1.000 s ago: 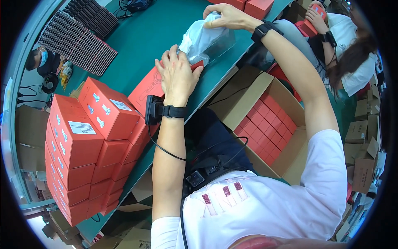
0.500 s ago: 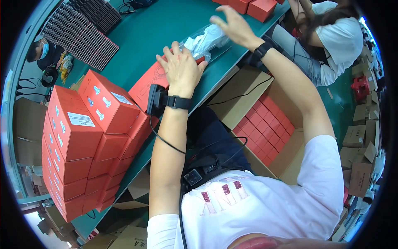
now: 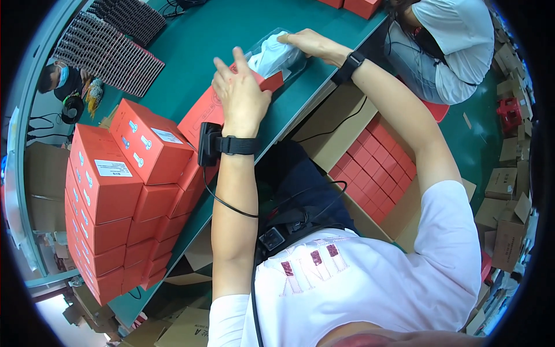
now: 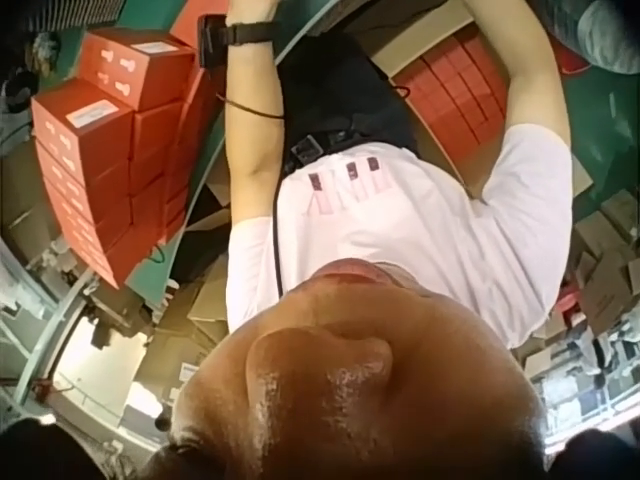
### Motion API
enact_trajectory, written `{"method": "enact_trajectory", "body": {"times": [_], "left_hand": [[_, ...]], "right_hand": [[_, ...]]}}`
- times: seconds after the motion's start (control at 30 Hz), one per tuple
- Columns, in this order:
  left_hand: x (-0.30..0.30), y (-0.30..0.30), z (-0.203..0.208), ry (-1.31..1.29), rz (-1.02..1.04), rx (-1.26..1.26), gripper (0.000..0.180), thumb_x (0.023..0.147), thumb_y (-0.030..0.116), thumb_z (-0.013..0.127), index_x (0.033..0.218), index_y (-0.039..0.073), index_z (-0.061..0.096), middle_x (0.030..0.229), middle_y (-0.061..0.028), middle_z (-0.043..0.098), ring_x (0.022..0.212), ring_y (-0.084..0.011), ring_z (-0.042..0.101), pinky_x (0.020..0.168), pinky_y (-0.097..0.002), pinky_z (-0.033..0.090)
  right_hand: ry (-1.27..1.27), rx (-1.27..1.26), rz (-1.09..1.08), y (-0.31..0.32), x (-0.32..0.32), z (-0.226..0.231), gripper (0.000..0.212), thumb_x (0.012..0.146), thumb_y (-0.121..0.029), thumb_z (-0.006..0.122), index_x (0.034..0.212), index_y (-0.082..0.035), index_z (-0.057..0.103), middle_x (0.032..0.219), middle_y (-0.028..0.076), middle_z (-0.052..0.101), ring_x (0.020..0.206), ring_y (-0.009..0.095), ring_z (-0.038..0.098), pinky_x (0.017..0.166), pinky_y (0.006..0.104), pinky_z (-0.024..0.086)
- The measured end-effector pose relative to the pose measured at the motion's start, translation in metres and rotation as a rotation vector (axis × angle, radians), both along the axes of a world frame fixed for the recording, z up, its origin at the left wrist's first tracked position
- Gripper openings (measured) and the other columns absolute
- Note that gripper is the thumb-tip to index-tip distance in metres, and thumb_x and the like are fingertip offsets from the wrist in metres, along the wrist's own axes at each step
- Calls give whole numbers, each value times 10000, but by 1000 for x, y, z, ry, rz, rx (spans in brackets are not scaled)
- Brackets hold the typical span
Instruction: Packaging handheld fans into their product boxes including inserts and manual.
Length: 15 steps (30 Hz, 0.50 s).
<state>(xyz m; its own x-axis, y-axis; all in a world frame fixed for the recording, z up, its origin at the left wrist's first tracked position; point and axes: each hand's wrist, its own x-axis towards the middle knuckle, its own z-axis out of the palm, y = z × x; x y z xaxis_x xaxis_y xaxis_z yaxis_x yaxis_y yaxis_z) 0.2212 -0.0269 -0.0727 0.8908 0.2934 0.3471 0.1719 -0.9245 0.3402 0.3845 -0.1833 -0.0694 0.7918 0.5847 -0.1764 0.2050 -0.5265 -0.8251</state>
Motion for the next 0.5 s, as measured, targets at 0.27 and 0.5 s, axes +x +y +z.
{"method": "enact_trajectory", "body": {"times": [0.27, 0.5], "left_hand": [[-2, -1, 15, 77, -18, 71, 957, 633, 204, 924, 1449, -13, 473, 1338, -233, 555, 1250, -406, 491, 1112, -503, 345], [-14, -12, 44, -215, -133, -142, 1018, 655, 254, 933, 1488, -29, 420, 1359, -226, 519, 1257, -393, 465, 1101, -476, 370]], "right_hand": [[413, 344, -19, -22, 3, -8, 558, 983, -466, 543, 1390, -89, 593, 1387, 168, 559, 1161, 323, 557, 1011, 441, 413], [-201, 490, 112, -64, -24, 81, 455, 984, -368, 625, 1375, -135, 631, 1314, 80, 621, 1081, 218, 590, 939, 389, 448]]}}
